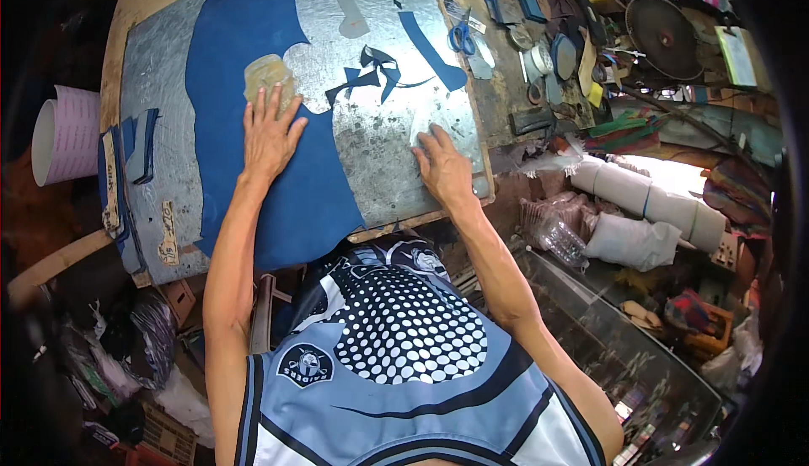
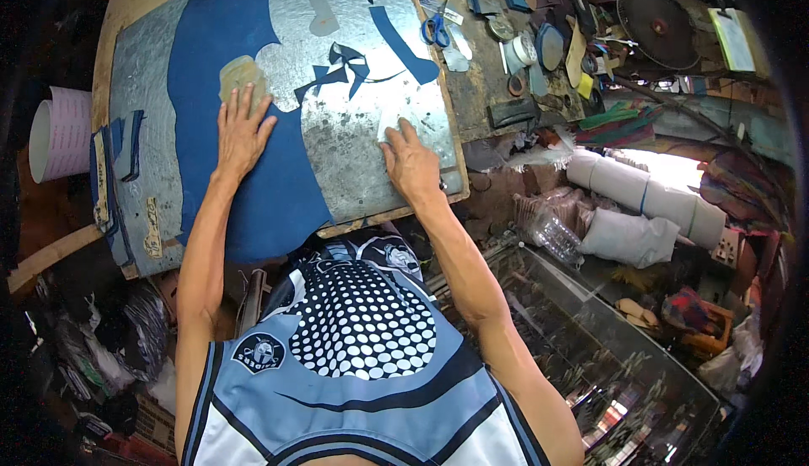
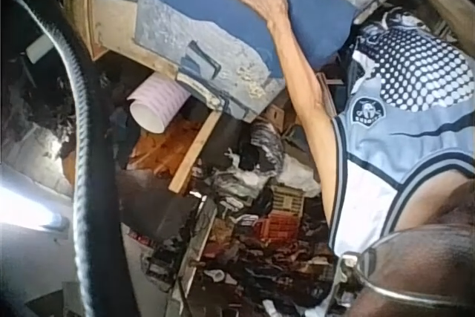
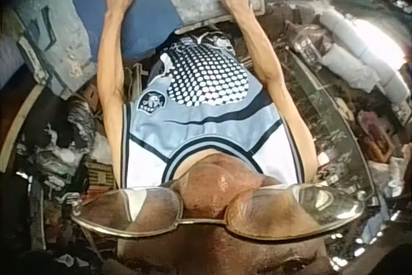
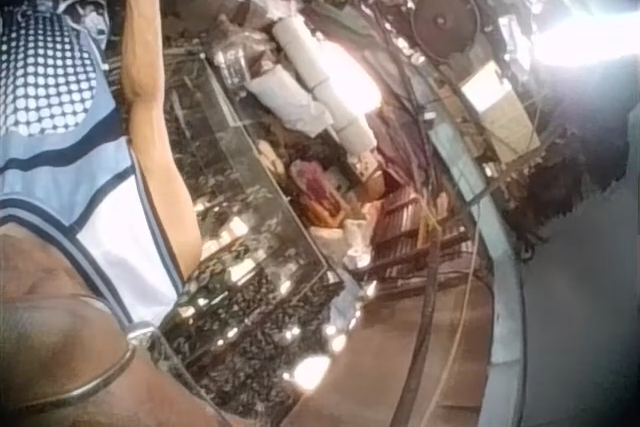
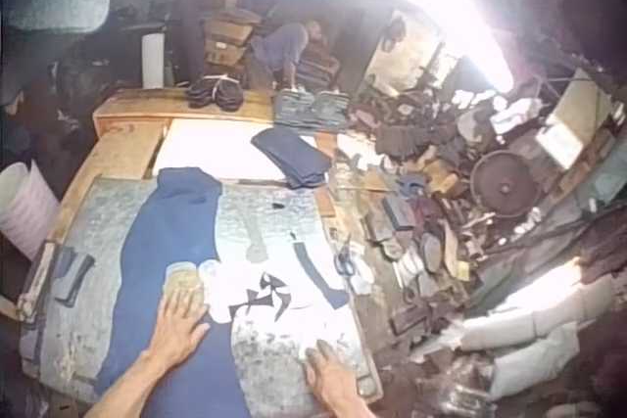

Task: Cutting shoe upper components from a piece of blue leather using a hand knife and templates.

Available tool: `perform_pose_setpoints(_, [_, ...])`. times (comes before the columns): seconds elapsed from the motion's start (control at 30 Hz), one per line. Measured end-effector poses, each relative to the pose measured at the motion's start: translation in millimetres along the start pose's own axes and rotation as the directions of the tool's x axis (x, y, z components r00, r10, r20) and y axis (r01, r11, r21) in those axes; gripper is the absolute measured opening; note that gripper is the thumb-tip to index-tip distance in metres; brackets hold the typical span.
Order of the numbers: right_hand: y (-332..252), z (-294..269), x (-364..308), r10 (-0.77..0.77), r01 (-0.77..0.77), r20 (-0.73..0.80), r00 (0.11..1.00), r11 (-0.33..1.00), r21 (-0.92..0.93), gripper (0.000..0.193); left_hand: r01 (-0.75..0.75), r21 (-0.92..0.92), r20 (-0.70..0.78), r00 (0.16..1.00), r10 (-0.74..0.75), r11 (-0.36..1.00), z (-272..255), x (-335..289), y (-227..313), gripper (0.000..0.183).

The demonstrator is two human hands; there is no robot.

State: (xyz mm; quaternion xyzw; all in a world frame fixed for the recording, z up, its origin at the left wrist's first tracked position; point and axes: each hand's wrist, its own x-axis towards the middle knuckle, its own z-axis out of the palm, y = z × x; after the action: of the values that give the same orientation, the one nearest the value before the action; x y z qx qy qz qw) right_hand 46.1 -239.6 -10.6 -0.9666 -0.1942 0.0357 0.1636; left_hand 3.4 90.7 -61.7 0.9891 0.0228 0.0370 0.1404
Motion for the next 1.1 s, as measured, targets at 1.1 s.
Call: perform_pose_setpoints(1.1, [-73.7,54.1,348.2,0.02,0.048,0.33,0.944,0.979,-0.198,0.058,0.553,-0.062,0.037,0.833,-0.552,0.831,-27.7,-190.7,91.3,0.061])
